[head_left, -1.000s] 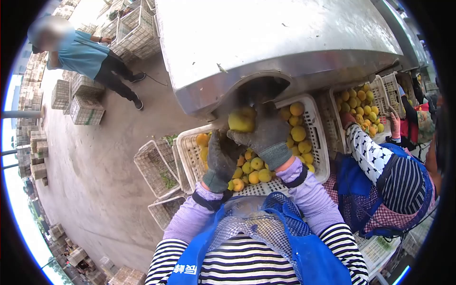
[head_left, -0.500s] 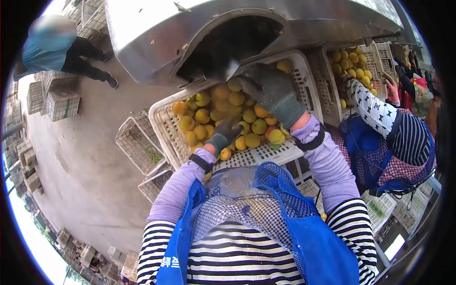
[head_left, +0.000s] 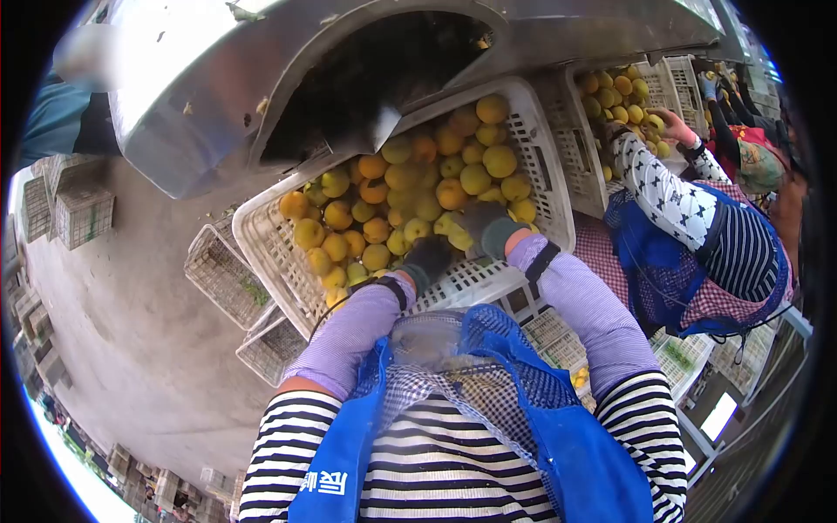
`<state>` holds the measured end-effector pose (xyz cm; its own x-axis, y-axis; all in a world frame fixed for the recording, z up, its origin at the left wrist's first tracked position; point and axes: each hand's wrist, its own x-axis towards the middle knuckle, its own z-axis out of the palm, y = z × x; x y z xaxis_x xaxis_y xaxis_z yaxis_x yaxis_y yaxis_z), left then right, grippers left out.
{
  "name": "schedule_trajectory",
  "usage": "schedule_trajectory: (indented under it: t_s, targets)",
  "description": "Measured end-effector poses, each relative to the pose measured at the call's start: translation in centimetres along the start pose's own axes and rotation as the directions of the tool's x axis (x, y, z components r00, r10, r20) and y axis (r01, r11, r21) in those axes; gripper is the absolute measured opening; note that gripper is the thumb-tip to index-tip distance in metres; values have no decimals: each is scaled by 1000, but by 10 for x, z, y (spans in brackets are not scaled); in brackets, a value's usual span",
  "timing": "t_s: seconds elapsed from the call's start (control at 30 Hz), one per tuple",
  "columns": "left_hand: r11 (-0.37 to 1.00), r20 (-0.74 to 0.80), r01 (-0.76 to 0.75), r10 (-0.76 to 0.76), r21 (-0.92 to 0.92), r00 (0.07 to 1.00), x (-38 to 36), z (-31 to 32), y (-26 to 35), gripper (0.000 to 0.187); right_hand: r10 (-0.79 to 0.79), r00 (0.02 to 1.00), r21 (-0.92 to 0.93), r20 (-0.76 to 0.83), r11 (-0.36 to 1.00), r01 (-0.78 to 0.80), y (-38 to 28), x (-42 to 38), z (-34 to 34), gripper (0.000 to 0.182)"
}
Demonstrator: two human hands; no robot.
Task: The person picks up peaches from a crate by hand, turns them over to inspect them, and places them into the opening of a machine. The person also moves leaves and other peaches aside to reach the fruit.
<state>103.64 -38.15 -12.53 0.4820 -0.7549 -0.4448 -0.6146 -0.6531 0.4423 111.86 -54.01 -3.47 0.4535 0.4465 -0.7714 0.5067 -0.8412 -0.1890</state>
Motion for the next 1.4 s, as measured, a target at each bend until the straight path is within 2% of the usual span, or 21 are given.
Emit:
schedule_trajectory:
  t_s: [0.07,0.13,0.2,0.27,0.33,0.37,0.4,0.43,0.53,0.63,0.67,0.77,0.8,0.9,0.93,1.03,1.1,1.17,1.2,1.3,1.4]
  targets:
    - [991,-132,-99,87,-89,987,-9,4,-10,30,88,993,249,-82,966,-65,-3,-15,-17,77]
    - [953,-1,57,-60,-297,998,-6,-2,-14,26,135,975,423,-174,905,-50,-3,-21,-18,82]
    - [944,3,123,-128,-306,992,-22,-36,-12,28,131,946,512,-295,858,41,3,-26,-15,81]
    - [782,42,177,-190,-598,981,-34,-46,-22,32,150,923,634,-354,764,119,10,-37,-19,80]
    - [244,126,176,-205,-954,971,-56,-42,-43,38,169,899,751,-404,623,221,5,-47,-27,80]
    - [-242,85,53,-127,-969,988,-83,-85,-38,46,175,890,803,-420,528,276,1,-51,-33,80]
    - [-432,-44,-91,-117,-897,992,-96,-91,-38,47,180,881,841,-437,428,330,-5,-55,-39,80]
    - [-600,-178,-221,-130,-769,975,-107,-97,-38,48,164,858,798,-486,484,359,-14,-59,-48,81]
    - [-124,-224,-317,-477,-940,850,-128,-151,-15,52,152,805,694,-573,612,379,-50,-70,-81,88]
    - [70,-339,-358,-533,-931,775,-145,-191,-7,52,208,645,591,-735,662,460,-72,-78,-106,90]
    - [9,-394,-463,-539,-886,744,-144,-194,-10,49,243,598,584,-764,654,481,-77,-82,-115,91]
    - [-117,-426,-561,-530,-819,733,-154,-217,-16,48,247,431,459,-868,731,505,-90,-87,-139,86]
    - [-149,-413,-588,-576,-795,705,-158,-231,-13,45,184,331,349,-926,753,558,-89,-86,-150,83]
    - [-84,-452,-671,-676,-737,582,-165,-244,-20,51,271,192,326,-943,867,376,-102,-78,-179,78]
    - [37,-497,-643,-668,-765,553,-166,-240,-24,49,278,135,308,-951,894,325,-99,-62,-180,72]
    - [430,-652,-504,-617,-749,441,-168,-218,-32,45,243,210,308,-947,875,375,-90,-14,-174,65]
    - [466,-676,-494,-571,-734,466,-176,-214,-28,42,287,209,336,-935,906,257,-98,-17,-188,57]
    - [637,-699,-307,-563,-707,442,-175,-197,-34,42,291,230,344,-928,908,239,-97,-13,-192,57]
    - [547,-639,-335,-610,-767,468,-175,-198,-33,42,281,214,330,-936,911,246,-94,-8,-192,56]
    - [797,-795,-209,-462,-567,394,-176,-196,-42,42,263,195,310,-945,908,281,-90,3,-201,54]
    - [768,-745,-153,-519,-621,419,-180,-196,-43,41,273,232,335,-934,895,294,-96,0,-225,57]
